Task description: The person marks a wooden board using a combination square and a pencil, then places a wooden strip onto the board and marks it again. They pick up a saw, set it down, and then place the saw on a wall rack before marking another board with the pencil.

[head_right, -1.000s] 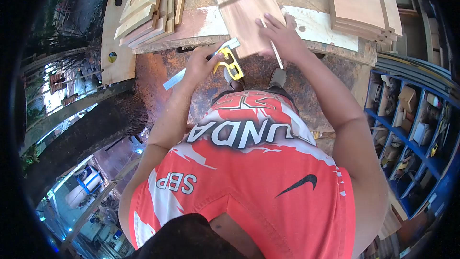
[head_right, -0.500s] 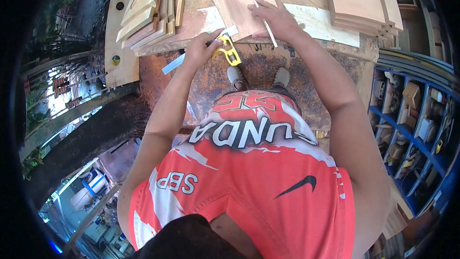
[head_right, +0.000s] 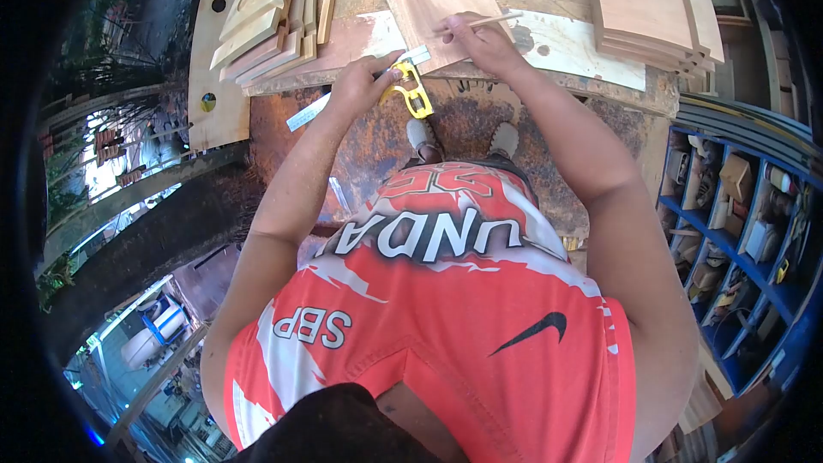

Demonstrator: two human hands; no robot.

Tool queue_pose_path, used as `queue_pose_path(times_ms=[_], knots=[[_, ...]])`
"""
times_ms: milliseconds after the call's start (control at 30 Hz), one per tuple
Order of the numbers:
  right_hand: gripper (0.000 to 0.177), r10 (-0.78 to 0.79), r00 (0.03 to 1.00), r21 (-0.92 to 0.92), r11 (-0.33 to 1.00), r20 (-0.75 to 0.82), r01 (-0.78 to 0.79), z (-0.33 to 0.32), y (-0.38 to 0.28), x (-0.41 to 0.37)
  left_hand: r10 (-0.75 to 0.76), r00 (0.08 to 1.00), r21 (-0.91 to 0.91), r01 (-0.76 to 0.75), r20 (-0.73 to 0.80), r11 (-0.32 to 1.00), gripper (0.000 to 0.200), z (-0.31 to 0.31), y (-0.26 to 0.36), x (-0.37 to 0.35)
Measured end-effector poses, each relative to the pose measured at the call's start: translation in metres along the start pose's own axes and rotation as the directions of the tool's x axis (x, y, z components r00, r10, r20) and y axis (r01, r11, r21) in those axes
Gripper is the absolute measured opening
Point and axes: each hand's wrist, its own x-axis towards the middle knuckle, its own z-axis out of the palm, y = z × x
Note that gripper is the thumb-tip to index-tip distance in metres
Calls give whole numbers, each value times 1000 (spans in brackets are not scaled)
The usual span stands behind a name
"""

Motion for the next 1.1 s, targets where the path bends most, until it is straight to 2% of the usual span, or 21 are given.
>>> queue_pose_path(times_ms=[67, 100, 167, 567, 667, 900, 967, 1000, 1067, 1100], knots=[[32, 103, 995, 18, 995, -1, -103, 5, 2, 0, -40, 998, 6, 40, 37, 999, 36, -3, 5, 0], [32, 102, 995, 18, 995, -1, -102, 5, 0, 1, -40, 999, 6, 40, 37, 999, 36, -3, 4, 1], [30, 79, 997, -218, 973, 19, -73, 4, -7, 2, -47, 997, 7, 47, 61, 999, 36, -4, 5, 2], [30, 83, 996, -327, 942, 22, -71, 12, -7, 3, -102, 988, -17, 105, 120, 994, 36, -8, 7, 4], [32, 39, 999, -287, 957, -10, -40, 15, 0, 4, -96, 986, -70, 106, 135, 992, 35, -11, 10, 4], [31, 110, 994, -300, 949, 20, -99, 10, -4, 5, -88, 987, -78, 99, 133, 992, 35, -8, 6, 6], [30, 94, 993, -181, 978, -66, -105, 5, -6, 12, -105, 987, -104, 118, 123, 988, 34, -5, 3, 5], [30, 91, 993, -182, 978, -69, -103, 2, -13, 11, -102, 987, -103, 114, 121, 988, 34, -2, -2, 4], [36, 154, 939, 218, 972, -308, -88, -7, -34, 6, -56, 987, -321, 102, 148, 942, 35, -1, -13, 4], [36, 139, 942, 214, 974, -306, -74, -13, -37, -3, -56, 989, -317, 96, 134, 944, 35, -5, -9, 4]])
